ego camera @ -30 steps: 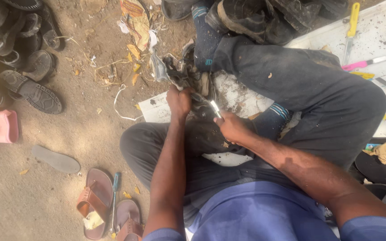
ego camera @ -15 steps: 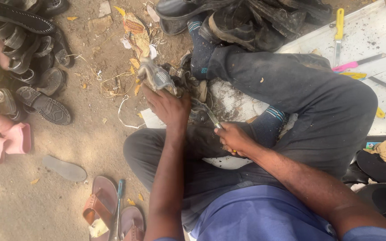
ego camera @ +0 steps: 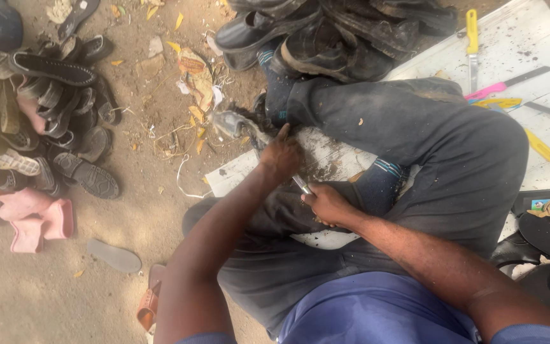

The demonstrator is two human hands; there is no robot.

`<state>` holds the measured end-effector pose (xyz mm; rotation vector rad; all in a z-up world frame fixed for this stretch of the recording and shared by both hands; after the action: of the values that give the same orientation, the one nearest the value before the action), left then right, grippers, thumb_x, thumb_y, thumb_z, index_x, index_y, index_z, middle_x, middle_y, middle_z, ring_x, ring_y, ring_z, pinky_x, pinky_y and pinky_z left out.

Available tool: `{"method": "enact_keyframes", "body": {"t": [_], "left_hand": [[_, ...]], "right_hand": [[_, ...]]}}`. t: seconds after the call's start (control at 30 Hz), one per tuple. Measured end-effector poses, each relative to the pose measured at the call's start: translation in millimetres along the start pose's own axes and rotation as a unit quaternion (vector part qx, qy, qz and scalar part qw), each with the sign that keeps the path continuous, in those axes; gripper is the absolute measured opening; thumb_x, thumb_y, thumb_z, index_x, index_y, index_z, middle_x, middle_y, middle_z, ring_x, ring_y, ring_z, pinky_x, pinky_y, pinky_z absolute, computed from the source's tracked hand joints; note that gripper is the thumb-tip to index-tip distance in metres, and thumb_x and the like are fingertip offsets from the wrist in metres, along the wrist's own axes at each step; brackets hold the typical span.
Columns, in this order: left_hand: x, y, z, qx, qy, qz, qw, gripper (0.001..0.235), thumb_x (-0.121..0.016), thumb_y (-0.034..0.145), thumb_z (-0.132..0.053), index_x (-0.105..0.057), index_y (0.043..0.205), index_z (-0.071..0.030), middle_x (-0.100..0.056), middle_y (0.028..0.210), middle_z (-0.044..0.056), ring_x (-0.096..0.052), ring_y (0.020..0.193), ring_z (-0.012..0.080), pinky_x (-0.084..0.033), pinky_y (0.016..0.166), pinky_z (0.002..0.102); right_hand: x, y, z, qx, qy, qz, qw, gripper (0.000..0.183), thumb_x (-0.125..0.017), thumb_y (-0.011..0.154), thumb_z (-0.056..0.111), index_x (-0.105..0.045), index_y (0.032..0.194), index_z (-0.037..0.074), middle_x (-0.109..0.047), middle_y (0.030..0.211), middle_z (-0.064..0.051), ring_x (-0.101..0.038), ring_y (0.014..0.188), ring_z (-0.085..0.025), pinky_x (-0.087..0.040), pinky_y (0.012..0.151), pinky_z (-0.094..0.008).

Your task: The person sits on the ground and uses a knife to scrape and clean the soles of several black shoes. They handle the shoes one by one, scraping the bottom surfaces and occasionally flipping them over to work on different areas.

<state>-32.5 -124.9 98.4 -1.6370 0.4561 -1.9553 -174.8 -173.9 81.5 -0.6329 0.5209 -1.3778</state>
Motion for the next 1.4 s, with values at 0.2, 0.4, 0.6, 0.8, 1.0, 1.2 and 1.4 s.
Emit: {"method": "enact_keyframes", "body": {"t": [0.2,0.4,0.6,0.8,1.0,1.2,1.4], "left_hand": [[-47,-34,21,0.045,-0.151,-0.171,0.973,0.028,-0.064,0.092,-0.032,-0.072,0.104,-0.008,-0.065,0.113,0.009,-0.058,0.117,0.0252,-0.042,0.11,0.044],[-72,-81,-5,0.228,-0.175,-0.398,0.872,0.022,-0.068,0.086,-0.016,-0.069,0.106,-0.006,-0.058,0.103,0.014,-0.056,0.107,0.0334,-0.046,0.097,0.043],[-59,-66,27,0.126,-0.114,-0.269,0.948,0.02,-0.066,0.089,-0.02,-0.071,0.106,-0.013,-0.062,0.124,0.015,-0.053,0.115,0.0293,-0.043,0.099,0.044],[-55,-51,31,0.067,-0.255,-0.385,0.884,0.026,-0.079,0.078,-0.031,-0.075,0.095,-0.012,-0.074,0.101,0.003,-0.061,0.107,0.0205,-0.035,0.115,0.052],[-52,-35,11,0.127,-0.364,-0.414,0.824,0.029,-0.082,0.086,-0.034,-0.073,0.089,-0.007,-0.071,0.092,0.006,-0.06,0.099,0.0259,-0.041,0.107,0.046],[-41,-36,6,0.153,-0.364,-0.483,0.781,0.024,-0.081,0.083,-0.031,-0.075,0.089,-0.009,-0.072,0.092,0.005,-0.06,0.097,0.0255,-0.037,0.106,0.049],[-42,-36,3,0.158,-0.387,-0.508,0.753,0.021,-0.082,0.082,-0.026,-0.075,0.092,-0.009,-0.072,0.093,0.004,-0.06,0.097,0.0261,-0.038,0.103,0.047]], "right_hand": [[2,15,-14,0.003,0.086,0.011,0.996,0.024,-0.053,0.106,0.023,-0.052,0.097,0.001,-0.043,0.053,-0.003,-0.04,0.034,-0.011,-0.031,0.029,-0.031],[3,25,-6,-0.006,0.088,0.029,0.996,0.022,-0.053,0.104,0.024,-0.055,0.097,0.003,-0.049,0.058,0.001,-0.042,0.034,-0.009,-0.031,0.028,-0.029],[5,37,-19,-0.021,0.097,0.041,0.994,0.025,-0.051,0.106,0.026,-0.054,0.11,0.002,-0.045,0.06,0.001,-0.037,0.035,-0.007,-0.03,0.029,-0.026],[6,28,-15,-0.078,0.241,0.022,0.967,0.017,-0.05,0.102,0.023,-0.052,0.116,0.015,-0.05,0.062,0.0,-0.041,0.038,-0.008,-0.031,0.03,-0.026],[22,29,-8,-0.044,0.125,-0.034,0.991,0.019,-0.051,0.103,0.023,-0.055,0.1,0.004,-0.048,0.063,-0.001,-0.044,0.039,-0.01,-0.03,0.03,-0.028],[34,31,23,-0.054,-0.04,-0.068,0.995,0.038,-0.055,0.104,0.028,-0.058,0.085,-0.005,-0.055,0.061,-0.006,-0.05,0.038,-0.015,-0.035,0.031,-0.033],[21,-4,25,-0.086,-0.068,-0.086,0.99,0.036,-0.051,0.104,0.029,-0.058,0.087,-0.002,-0.056,0.061,-0.009,-0.05,0.037,-0.018,-0.038,0.033,-0.038]]}}
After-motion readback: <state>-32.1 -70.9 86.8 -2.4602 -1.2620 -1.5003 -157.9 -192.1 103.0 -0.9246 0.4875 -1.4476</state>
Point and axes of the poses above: each hand's wrist, its own y-axis towards the middle knuckle, its own x-axis out of the back of the hand, z = x × y, the point moved 4 cm from there along y, towards the middle knuckle
